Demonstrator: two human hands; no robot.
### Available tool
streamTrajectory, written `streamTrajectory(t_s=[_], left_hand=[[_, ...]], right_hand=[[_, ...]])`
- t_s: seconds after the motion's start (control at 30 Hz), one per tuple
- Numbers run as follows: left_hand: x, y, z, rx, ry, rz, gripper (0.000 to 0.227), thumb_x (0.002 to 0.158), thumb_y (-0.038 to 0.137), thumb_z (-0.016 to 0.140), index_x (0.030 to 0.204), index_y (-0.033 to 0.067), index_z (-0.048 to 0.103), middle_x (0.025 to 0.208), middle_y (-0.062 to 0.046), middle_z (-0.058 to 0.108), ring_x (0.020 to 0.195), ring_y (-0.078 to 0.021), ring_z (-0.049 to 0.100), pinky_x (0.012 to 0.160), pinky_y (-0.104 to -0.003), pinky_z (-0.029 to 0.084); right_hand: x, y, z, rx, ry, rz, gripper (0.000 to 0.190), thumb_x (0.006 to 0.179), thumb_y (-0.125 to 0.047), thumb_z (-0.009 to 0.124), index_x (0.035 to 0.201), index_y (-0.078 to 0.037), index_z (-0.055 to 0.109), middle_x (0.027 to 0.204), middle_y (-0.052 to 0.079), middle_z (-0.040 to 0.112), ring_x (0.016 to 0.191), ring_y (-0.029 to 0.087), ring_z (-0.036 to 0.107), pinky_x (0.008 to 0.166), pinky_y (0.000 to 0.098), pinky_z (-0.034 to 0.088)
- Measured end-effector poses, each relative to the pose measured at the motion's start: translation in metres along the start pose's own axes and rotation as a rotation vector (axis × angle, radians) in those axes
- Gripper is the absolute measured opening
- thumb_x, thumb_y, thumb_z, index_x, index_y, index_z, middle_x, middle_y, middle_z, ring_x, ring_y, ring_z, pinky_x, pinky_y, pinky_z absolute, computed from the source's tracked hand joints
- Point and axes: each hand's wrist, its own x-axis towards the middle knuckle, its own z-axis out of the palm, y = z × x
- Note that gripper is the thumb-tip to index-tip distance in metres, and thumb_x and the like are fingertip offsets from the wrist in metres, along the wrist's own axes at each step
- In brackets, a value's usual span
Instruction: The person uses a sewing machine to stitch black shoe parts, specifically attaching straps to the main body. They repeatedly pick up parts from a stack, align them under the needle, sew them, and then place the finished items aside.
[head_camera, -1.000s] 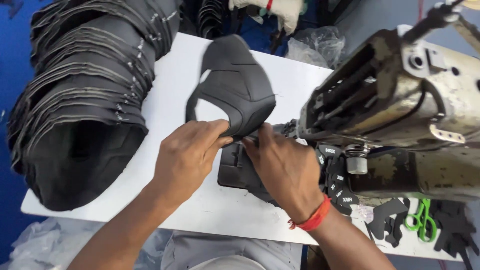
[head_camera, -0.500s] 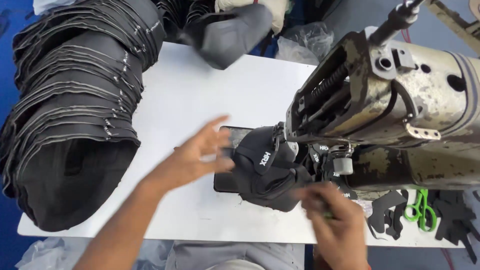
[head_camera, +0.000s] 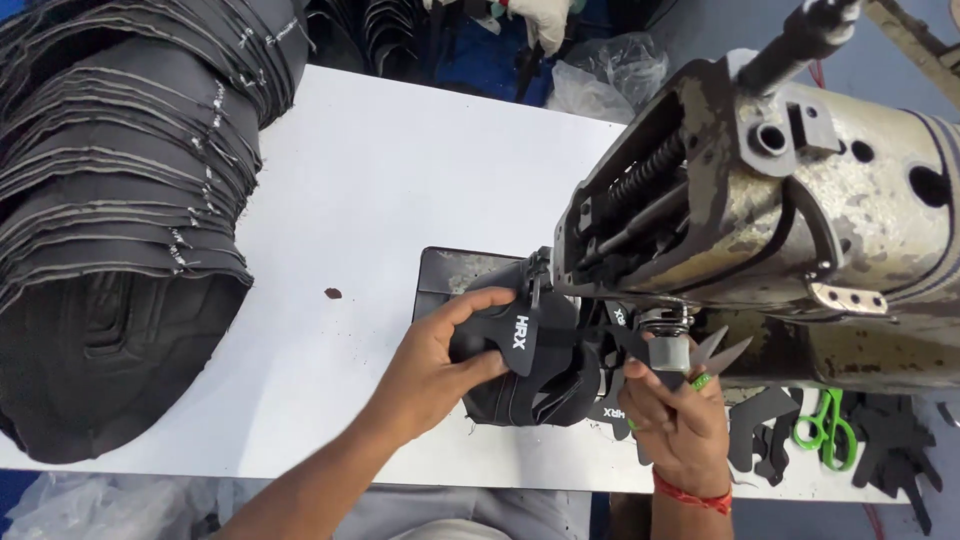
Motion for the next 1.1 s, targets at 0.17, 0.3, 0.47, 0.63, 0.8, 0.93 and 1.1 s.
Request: streamTrajectory(t_s=[0.17, 0.3, 0.47, 0.63, 0.8, 0.93, 1.1], left_hand=[[0.003, -0.012, 0.012, 0.070, 0.180, 0.084, 0.047, 0.087, -0.007, 0.064, 0.130, 0.0102, 0.069, 0.120, -0.002, 0.075, 0.103, -0.0092, 0.071, 0.090, -0.027, 0.059], [0.007, -0.022, 0.015, 0.290, 0.328, 0.365, 0.040, 0.083, -0.007, 0.072, 0.121, 0.0067, 0.073, 0.115, -0.007, 0.079, 0.103, -0.0132, 0.075, 0.087, -0.027, 0.058], [0.007, -0.024, 0.013, 0.417, 0.379, 0.422, 0.033, 0.087, 0.001, 0.075, 0.119, 0.0086, 0.075, 0.104, -0.009, 0.079, 0.088, -0.0191, 0.079, 0.072, -0.027, 0.059], [0.009, -0.026, 0.008, 0.415, 0.375, 0.491, 0.023, 0.089, 0.009, 0.075, 0.112, 0.0061, 0.076, 0.103, -0.010, 0.079, 0.085, -0.0187, 0.080, 0.069, -0.028, 0.061], [0.010, -0.024, 0.005, 0.349, 0.349, 0.461, 0.017, 0.092, 0.013, 0.075, 0.107, 0.0040, 0.077, 0.101, -0.010, 0.080, 0.084, -0.0157, 0.080, 0.065, -0.027, 0.059], [0.013, -0.021, 0.003, 0.264, 0.312, 0.325, 0.020, 0.092, 0.021, 0.076, 0.102, 0.0039, 0.079, 0.089, -0.008, 0.082, 0.074, -0.0095, 0.075, 0.062, -0.026, 0.055], [0.019, -0.024, -0.005, 0.178, 0.268, 0.263, 0.021, 0.093, 0.021, 0.076, 0.097, 0.0003, 0.077, 0.079, -0.005, 0.075, 0.072, -0.0068, 0.063, 0.062, -0.027, 0.051]], right_hand=[[0.022, -0.002, 0.031, -0.159, 0.081, 0.031, 0.030, 0.098, -0.004, 0.057, 0.123, 0.006, 0.070, 0.081, 0.011, 0.066, 0.047, 0.003, 0.039, 0.045, 0.0206, 0.029], [0.029, -0.011, 0.075, -0.570, 0.117, 0.107, 0.030, 0.105, -0.020, 0.060, 0.114, 0.003, 0.076, 0.062, -0.004, 0.048, 0.053, 0.004, 0.037, 0.048, 0.0230, 0.029], [0.036, -0.012, 0.099, -1.010, -0.013, 0.133, 0.024, 0.094, -0.025, 0.069, 0.105, -0.006, 0.079, 0.066, -0.008, 0.046, 0.058, 0.003, 0.035, 0.049, 0.0240, 0.026], [0.043, -0.001, 0.065, -0.759, 0.013, 0.268, 0.027, 0.100, -0.023, 0.068, 0.087, -0.001, 0.078, 0.052, -0.006, 0.045, 0.046, 0.004, 0.033, 0.043, 0.0231, 0.022], [0.042, -0.003, 0.118, -1.038, 0.089, 0.141, 0.012, 0.086, -0.012, 0.079, 0.086, -0.003, 0.071, 0.066, -0.009, 0.055, 0.060, 0.000, 0.044, 0.049, 0.0199, 0.033], [0.044, 0.002, 0.106, -1.017, 0.076, 0.099, 0.023, 0.078, -0.006, 0.084, 0.089, -0.003, 0.065, 0.068, -0.008, 0.059, 0.063, 0.000, 0.050, 0.051, 0.0190, 0.040], [0.048, 0.000, 0.112, -1.276, 0.171, 0.142, 0.027, 0.074, -0.012, 0.090, 0.083, -0.003, 0.066, 0.064, -0.003, 0.055, 0.059, 0.004, 0.044, 0.048, 0.0227, 0.037]])
